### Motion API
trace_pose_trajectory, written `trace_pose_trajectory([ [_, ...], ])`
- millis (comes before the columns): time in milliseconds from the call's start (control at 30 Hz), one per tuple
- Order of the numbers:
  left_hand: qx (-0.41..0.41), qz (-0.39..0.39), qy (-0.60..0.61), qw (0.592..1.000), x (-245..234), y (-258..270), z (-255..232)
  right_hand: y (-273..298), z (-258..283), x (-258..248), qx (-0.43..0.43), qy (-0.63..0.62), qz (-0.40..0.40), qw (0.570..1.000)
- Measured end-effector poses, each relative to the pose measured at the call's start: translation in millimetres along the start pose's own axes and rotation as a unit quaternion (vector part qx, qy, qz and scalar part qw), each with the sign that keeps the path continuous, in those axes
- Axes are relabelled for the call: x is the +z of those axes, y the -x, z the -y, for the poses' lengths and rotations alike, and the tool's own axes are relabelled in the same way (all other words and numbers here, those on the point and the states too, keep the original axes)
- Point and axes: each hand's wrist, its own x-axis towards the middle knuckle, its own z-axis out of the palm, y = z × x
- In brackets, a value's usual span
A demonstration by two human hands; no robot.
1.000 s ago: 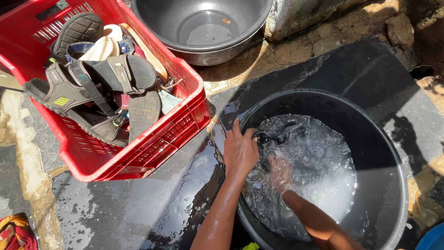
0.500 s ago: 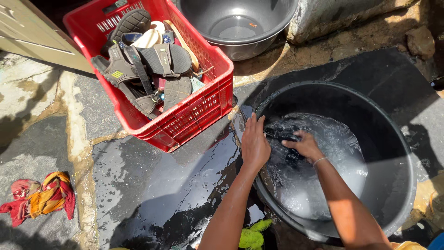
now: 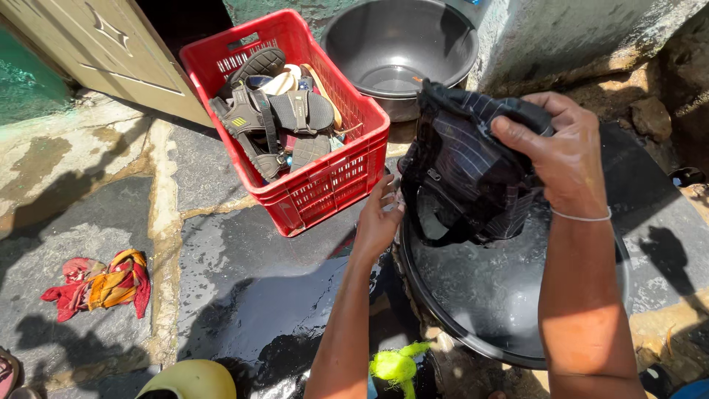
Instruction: The person scrubs a cloth bag with a scrubber and rinses it in a tub of water, then empties shoes and sandals from a crate and cleans the footwear by hand.
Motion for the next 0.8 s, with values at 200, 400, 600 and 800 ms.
trace_pose_trajectory([
  [200, 0.065, -0.023, 0.026, 0.997, -20, 6, -8, -11, 41, 25, -0.173, -0.072, 0.028, 0.982],
  [400, -0.021, -0.081, 0.206, 0.975, -26, -4, 18, -13, 33, 74, -0.186, -0.138, 0.026, 0.972],
  [600, 0.024, -0.113, 0.282, 0.952, -53, -5, 53, -21, -7, 119, -0.165, -0.149, 0.081, 0.972],
  [800, 0.081, -0.219, 0.307, 0.922, -83, -16, 105, -33, -38, 144, -0.099, -0.206, 0.072, 0.971],
])
